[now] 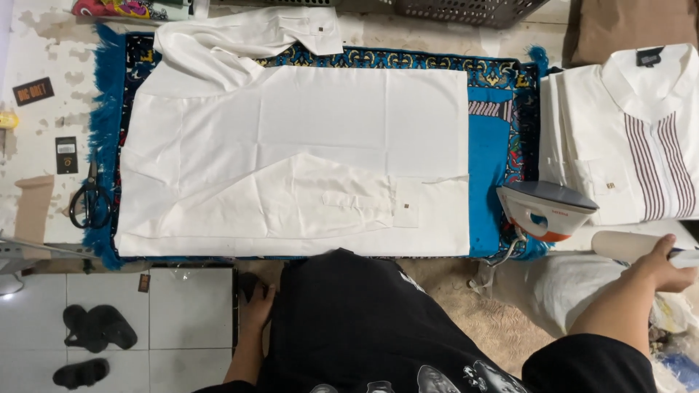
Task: Ironing a white shirt and folding it into a neat rectangle on a pressing table.
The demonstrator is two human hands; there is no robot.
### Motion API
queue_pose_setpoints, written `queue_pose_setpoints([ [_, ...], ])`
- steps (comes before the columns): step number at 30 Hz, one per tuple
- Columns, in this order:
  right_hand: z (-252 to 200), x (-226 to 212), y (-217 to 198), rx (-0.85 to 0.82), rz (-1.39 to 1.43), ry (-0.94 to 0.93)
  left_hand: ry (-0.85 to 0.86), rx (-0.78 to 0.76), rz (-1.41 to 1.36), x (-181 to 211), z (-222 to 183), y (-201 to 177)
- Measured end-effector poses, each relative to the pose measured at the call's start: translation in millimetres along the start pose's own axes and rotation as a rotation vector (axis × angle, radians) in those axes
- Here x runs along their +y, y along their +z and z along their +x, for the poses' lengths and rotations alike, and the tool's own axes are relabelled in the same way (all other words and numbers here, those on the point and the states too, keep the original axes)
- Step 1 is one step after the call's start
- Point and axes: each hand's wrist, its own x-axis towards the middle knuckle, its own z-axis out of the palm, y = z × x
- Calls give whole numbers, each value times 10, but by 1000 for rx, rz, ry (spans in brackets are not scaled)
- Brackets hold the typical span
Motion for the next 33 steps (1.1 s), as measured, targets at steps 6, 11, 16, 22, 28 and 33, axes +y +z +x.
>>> queue_pose_setpoints([
  [6,329,-313,260,99,1336,526,125,95,-152,-255,-43,310],
  [11,882,471,461,-294,918,677,81,103,-64,-276,-265,236],
  [16,384,513,213,-129,433,288,52,121,-43,-392,-257,232],
  [22,-2316,-574,-824,-550,492,-343,159,170,-138,-583,0,430],
  [28,-2979,-804,-589,-713,477,-219,121,91,-150,-678,144,224],
  [33,-2900,-1189,-464,-503,355,-237,225,195,-252,-663,418,-159],
])
